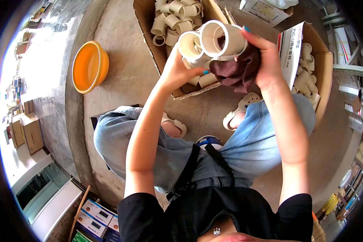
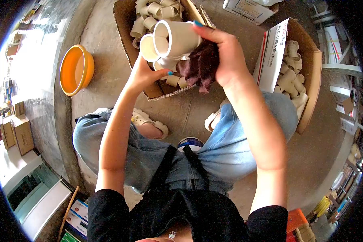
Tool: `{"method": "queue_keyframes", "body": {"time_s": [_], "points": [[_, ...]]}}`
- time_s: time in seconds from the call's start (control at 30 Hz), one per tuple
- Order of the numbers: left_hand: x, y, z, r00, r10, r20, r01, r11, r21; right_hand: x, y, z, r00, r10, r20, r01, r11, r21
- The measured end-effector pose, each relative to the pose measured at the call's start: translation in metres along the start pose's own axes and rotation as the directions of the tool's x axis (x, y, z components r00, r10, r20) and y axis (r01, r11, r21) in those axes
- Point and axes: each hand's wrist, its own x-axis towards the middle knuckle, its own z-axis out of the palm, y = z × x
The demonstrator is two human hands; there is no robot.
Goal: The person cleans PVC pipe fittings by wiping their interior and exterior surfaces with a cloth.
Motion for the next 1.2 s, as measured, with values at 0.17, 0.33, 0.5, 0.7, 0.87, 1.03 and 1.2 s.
{"method": "queue_keyframes", "body": {"time_s": [0.17, 0.33, 0.5, 0.7, 0.87, 1.03, 1.2], "points": [[0.001, 0.002, 0.012, 0.987, -0.009, -0.163, -0.042, 0.95, -0.309, 0.001, 0.003, 0.0, 0.998, 0.057, -0.004, -0.057, 0.998, 0.006], [0.003, 0.006, -0.004, 0.99, 0.006, -0.141, -0.065, 0.906, -0.419, 0.009, 0.007, -0.004, 0.996, 0.046, -0.073, -0.045, 0.999, 0.016], [-0.006, 0.015, -0.013, 0.985, -0.153, -0.075, 0.105, 0.893, -0.438, 0.015, 0.01, -0.005, 0.984, 0.005, -0.179, 0.0, 1.0, 0.025], [-0.011, 0.026, -0.01, 0.988, -0.154, -0.018, 0.129, 0.879, -0.46, 0.026, 0.011, -0.019, 0.971, 0.002, -0.24, 0.002, 1.0, 0.015], [-0.01, 0.032, -0.011, 0.979, -0.205, 0.02, 0.196, 0.897, -0.397, 0.02, 0.008, -0.013, 0.952, -0.043, -0.301, 0.048, 0.999, 0.009], [-0.013, 0.035, -0.007, 0.969, -0.218, -0.119, 0.153, 0.901, -0.405, 0.017, 0.003, -0.012, 0.906, -0.176, -0.384, 0.204, 0.978, 0.032], [-0.013, 0.038, -0.005, 0.939, -0.269, -0.214, 0.157, 0.889, -0.429, 0.0, 0.007, 0.012, 0.819, -0.567, -0.085, 0.503, 0.782, -0.369]]}}
